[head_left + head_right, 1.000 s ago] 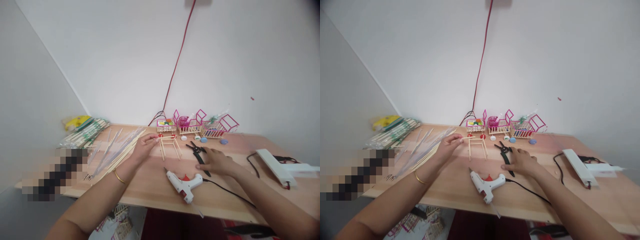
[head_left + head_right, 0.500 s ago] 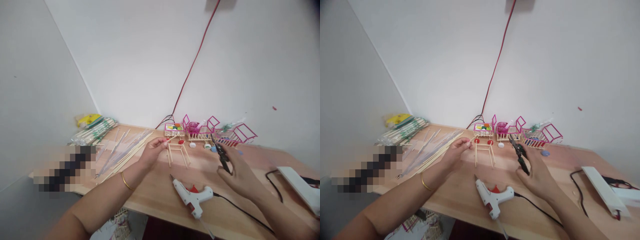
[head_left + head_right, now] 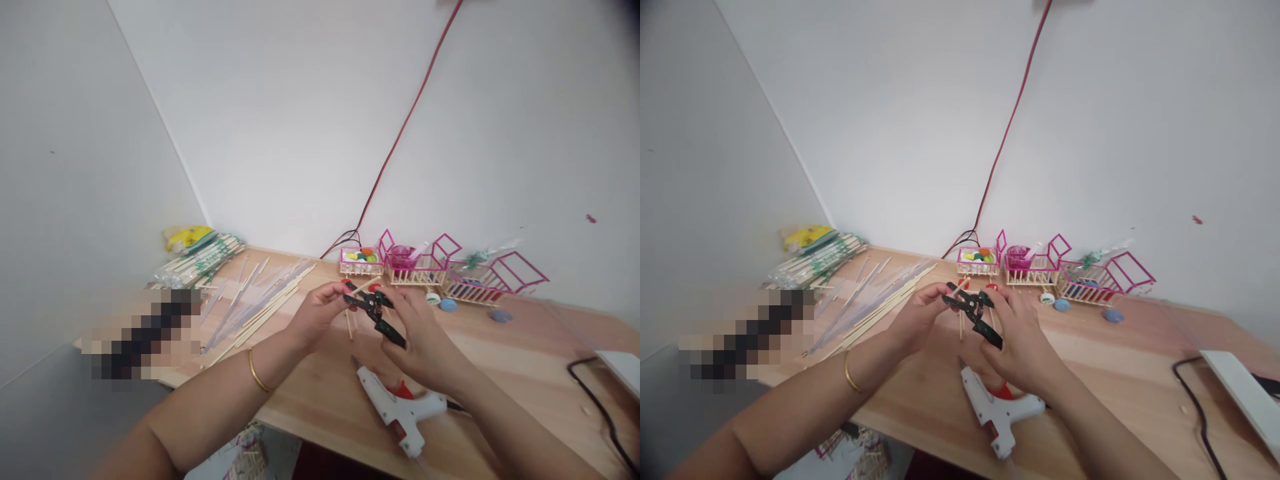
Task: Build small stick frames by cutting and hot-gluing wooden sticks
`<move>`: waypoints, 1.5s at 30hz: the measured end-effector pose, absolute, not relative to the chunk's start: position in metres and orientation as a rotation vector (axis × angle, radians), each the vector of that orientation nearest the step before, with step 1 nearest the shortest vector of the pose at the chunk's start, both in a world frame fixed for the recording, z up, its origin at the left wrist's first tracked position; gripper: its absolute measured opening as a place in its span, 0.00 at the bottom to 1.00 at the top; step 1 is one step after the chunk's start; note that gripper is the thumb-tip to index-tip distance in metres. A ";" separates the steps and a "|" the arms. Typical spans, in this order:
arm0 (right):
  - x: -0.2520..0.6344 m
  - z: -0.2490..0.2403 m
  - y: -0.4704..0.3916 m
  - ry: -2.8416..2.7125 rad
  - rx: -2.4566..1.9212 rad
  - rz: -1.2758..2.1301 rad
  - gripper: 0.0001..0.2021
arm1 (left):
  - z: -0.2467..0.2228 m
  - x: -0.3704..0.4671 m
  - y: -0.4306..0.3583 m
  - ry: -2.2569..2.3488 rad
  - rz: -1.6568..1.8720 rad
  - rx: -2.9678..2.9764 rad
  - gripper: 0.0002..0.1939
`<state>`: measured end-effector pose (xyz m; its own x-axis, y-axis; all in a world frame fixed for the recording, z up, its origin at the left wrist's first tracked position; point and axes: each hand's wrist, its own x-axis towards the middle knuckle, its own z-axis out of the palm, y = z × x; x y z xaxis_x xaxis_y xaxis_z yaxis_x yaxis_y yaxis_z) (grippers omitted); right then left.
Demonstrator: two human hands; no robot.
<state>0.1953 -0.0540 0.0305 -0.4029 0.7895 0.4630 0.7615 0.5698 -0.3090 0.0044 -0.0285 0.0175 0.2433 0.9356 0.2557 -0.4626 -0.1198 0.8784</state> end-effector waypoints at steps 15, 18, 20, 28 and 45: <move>0.197 0.034 -0.060 -2.237 -1.227 0.158 0.33 | 0.016 0.006 -0.031 0.605 1.237 1.241 0.08; 0.198 0.032 -0.060 -2.248 -1.236 0.145 0.31 | 0.016 0.007 -0.031 0.617 1.219 1.250 0.08; 0.199 0.031 -0.060 -2.249 -1.229 0.142 0.31 | 0.016 0.007 -0.031 0.633 1.214 1.267 0.07; 0.198 0.029 -0.063 -2.246 -1.224 0.178 0.34 | 0.019 0.009 -0.034 0.675 1.195 1.395 0.06; 0.206 0.031 -0.062 -2.248 -1.118 0.323 0.28 | 0.036 -0.006 -0.040 0.707 1.019 1.643 0.12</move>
<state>0.2060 -0.0624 0.0314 -0.4647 0.7870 0.4058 0.6408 0.6152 -0.4592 -0.0062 -0.0405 0.0363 0.4667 0.8399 0.2770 -0.0345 -0.2957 0.9547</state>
